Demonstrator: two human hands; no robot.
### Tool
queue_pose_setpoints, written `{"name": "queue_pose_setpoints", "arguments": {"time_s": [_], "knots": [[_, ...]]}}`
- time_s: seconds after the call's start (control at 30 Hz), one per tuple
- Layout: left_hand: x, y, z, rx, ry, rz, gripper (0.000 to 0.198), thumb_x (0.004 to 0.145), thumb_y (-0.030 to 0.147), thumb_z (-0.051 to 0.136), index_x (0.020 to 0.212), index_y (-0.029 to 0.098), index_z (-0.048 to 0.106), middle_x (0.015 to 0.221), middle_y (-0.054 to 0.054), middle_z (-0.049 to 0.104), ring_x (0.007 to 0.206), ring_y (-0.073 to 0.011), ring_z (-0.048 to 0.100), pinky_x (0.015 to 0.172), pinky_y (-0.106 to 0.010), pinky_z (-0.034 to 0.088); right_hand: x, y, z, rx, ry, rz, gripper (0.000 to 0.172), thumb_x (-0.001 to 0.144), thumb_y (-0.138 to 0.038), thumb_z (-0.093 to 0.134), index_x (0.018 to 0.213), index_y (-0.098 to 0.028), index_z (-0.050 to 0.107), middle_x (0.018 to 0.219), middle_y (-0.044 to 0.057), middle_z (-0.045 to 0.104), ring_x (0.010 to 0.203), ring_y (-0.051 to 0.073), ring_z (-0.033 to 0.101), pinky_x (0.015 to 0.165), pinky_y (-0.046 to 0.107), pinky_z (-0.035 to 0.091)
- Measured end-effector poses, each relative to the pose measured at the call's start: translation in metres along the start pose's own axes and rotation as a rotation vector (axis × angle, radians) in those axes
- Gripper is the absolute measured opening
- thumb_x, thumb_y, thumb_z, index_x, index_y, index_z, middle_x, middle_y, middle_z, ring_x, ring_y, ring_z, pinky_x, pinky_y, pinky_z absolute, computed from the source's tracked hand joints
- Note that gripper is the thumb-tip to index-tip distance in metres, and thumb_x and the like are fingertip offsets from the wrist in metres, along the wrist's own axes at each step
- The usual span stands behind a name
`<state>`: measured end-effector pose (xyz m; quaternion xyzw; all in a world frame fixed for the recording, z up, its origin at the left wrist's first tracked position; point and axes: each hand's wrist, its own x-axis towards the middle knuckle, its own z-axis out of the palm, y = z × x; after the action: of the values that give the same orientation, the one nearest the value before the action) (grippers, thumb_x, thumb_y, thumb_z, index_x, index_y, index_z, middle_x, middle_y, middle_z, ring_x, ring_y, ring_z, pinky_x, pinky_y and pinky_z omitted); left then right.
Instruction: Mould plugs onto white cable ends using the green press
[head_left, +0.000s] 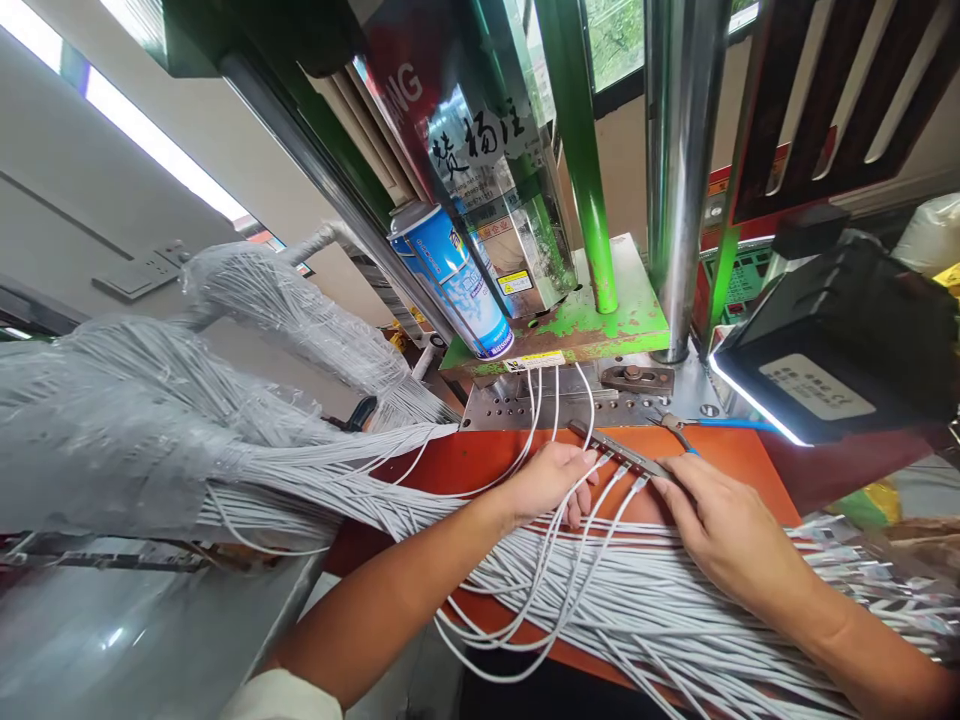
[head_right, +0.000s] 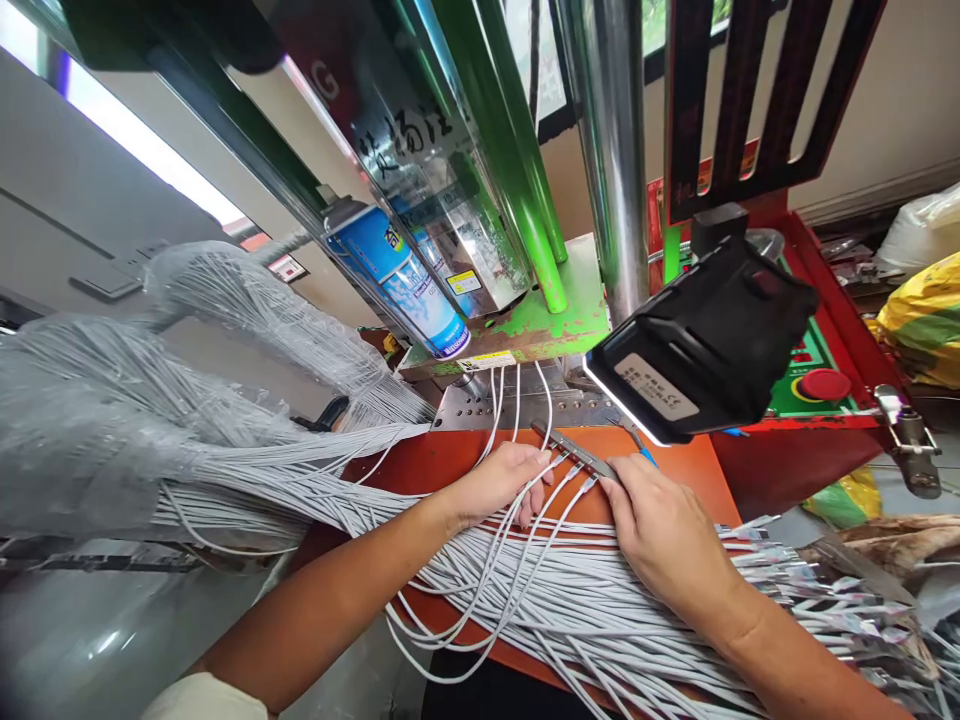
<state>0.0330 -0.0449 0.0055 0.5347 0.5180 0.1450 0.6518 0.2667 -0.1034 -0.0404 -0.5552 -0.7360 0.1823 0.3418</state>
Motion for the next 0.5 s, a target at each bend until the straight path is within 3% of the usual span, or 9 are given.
{"name": "queue_pose_setpoints", "arguments": {"time_s": [0.1,0.2,0.33,0.5], "knots": [[-0.019,-0.008,-0.019,-0.059,-0.024,-0.043,0.055,0.075,0.065,0.076,0.091,0.015,0.059,0.072,-0.003,0.068,0.054,-0.0143,0.066,0.051,-0.024,0.052,0.001,-0.001,-0.002,0.029,0.029,0.041,0.031,0.108,-0.043,0.037,0.101,-0.025,0.061,0.094,0.003,0.067,0.083,0.021,0.065,0.076,0.036,0.045],[-0.034,-0.015,-0.031,-0.001,0.04,-0.077,0.053,0.072,0.061,0.08,0.082,0.012,0.063,0.069,-0.005,0.067,0.052,-0.0135,0.064,0.05,-0.024,0.051,0.001,0.001,0.0,0.013,0.021,0.015,0.032,0.108,-0.042,0.036,0.102,-0.024,0.061,0.093,0.004,0.067,0.083,0.021,0.066,0.077,0.036,0.046],[-0.024,-0.01,-0.022,0.119,0.191,0.0,0.033,0.087,0.044,0.066,0.077,0.012,0.065,0.055,0.002,0.057,0.041,-0.006,0.047,0.042,-0.018,0.034,-0.002,0.003,0.003,-0.064,0.004,-0.058,0.032,0.107,-0.044,0.036,0.102,-0.024,0.061,0.091,0.006,0.066,0.081,0.023,0.065,0.077,0.038,0.047],[0.003,0.006,-0.004,0.146,0.201,0.004,0.018,0.088,0.022,0.056,0.072,0.015,0.061,0.049,0.006,0.05,0.038,-0.0045,0.038,0.041,-0.017,0.027,-0.002,0.004,0.004,-0.082,0.02,-0.094,0.029,0.106,-0.043,0.039,0.103,-0.024,0.06,0.088,0.006,0.065,0.077,0.023,0.064,0.073,0.036,0.048]]}}
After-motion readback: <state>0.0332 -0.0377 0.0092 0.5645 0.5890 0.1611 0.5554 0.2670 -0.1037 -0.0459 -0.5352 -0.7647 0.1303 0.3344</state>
